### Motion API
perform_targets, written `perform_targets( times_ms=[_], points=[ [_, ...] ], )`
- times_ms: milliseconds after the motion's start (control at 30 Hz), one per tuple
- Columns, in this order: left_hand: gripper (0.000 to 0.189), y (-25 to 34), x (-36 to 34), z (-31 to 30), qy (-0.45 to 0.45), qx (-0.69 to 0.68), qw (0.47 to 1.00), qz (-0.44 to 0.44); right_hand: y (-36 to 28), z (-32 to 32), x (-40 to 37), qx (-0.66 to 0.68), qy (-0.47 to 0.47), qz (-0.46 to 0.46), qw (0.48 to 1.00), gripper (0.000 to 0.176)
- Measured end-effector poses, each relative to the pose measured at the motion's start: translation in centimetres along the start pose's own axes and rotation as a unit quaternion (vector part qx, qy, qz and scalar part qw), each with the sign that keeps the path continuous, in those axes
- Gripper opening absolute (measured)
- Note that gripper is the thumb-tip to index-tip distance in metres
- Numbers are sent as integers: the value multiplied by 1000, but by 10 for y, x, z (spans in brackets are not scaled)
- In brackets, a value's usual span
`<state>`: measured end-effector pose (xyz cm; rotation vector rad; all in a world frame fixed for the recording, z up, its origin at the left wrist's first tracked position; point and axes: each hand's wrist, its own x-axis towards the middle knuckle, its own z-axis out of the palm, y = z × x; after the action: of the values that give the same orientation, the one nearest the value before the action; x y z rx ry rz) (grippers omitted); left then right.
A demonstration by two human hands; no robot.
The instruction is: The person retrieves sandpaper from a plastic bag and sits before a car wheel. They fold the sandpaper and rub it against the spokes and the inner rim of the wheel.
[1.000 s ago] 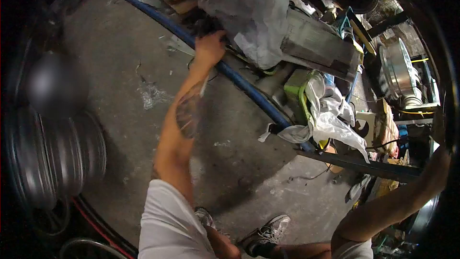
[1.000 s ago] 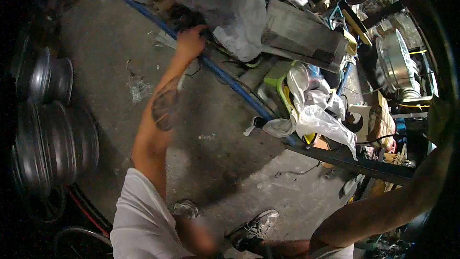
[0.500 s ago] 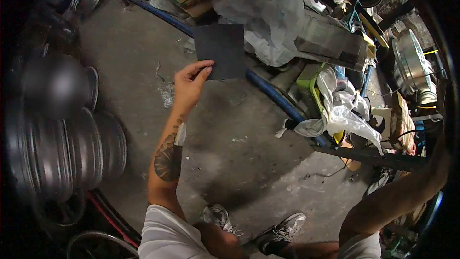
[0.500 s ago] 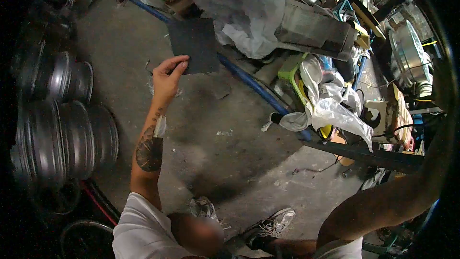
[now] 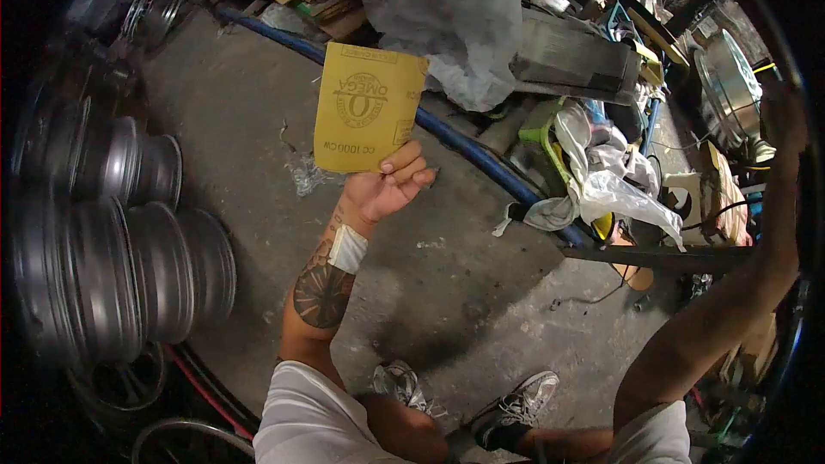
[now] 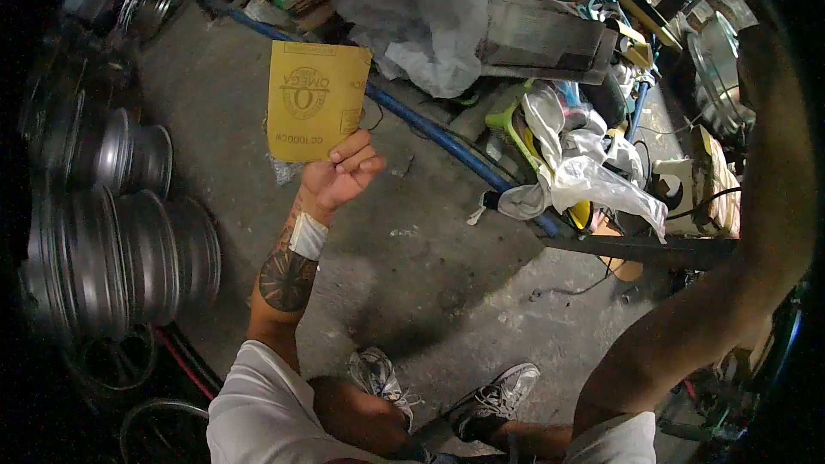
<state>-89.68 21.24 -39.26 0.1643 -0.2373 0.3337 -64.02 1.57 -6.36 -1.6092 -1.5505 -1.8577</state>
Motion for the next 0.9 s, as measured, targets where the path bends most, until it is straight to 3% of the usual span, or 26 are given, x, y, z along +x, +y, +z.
perform_targets(
  times_ms=[67, 167, 200, 233, 300, 400, 433, 500, 533, 567, 633, 733, 833, 900],
  points=[
    [18, -2, -1, 4, 15, 11, 1000, 1, 32, 8, -3, 42, 7, -63, 997, 20],
    [18, -4, -7, -1, 26, 54, 998, -5, 46, -11, 1, 81, -108, -115, 984, 18],
    [18, -5, -5, 0, 24, 70, 997, -12, 37, -19, 4, 79, -138, -50, 986, 17],
    [20, -8, -4, 3, 65, 196, 977, -48, 28, -27, 7, 74, -167, 16, 983, 18],
    [30, -16, -9, 17, 132, 439, 882, -111, -17, -28, -5, 69, -157, 280, 945, 32],
    [40, -23, -19, -9, 54, 393, 880, -260, -25, -42, -12, 238, -61, 268, 931, 28],
    [41, -28, -22, -17, 5, 362, 897, -253, -37, -54, -18, 329, -86, 236, 910, 34],
    [44, -43, -28, -23, -85, 293, 923, -233, -74, -75, -52, 532, -265, 172, 786, 51],
    [45, -51, -31, -3, -80, 332, 916, -211, -97, -81, -72, 577, -349, 146, 723, 60],
    [44, -58, -34, -4, -23, 325, 909, -260, -118, -89, -101, 532, -420, 78, 731, 62],
    [43, -65, -34, -10, 87, 309, 878, -354, -139, -99, -129, 532, -470, 73, 701, 62],
    [44, -73, -41, -32, 24, 264, 892, -367, -148, -106, -158, 529, -495, 228, 650, 54],
    [55, -74, -51, -68, 16, 270, 878, -395, -159, -102, -166, 574, -424, 462, 527, 44],
    [60, -75, -44, -39, 64, 308, 862, -398, -161, -89, -190, 578, -402, 497, 508, 46]
  ],
)
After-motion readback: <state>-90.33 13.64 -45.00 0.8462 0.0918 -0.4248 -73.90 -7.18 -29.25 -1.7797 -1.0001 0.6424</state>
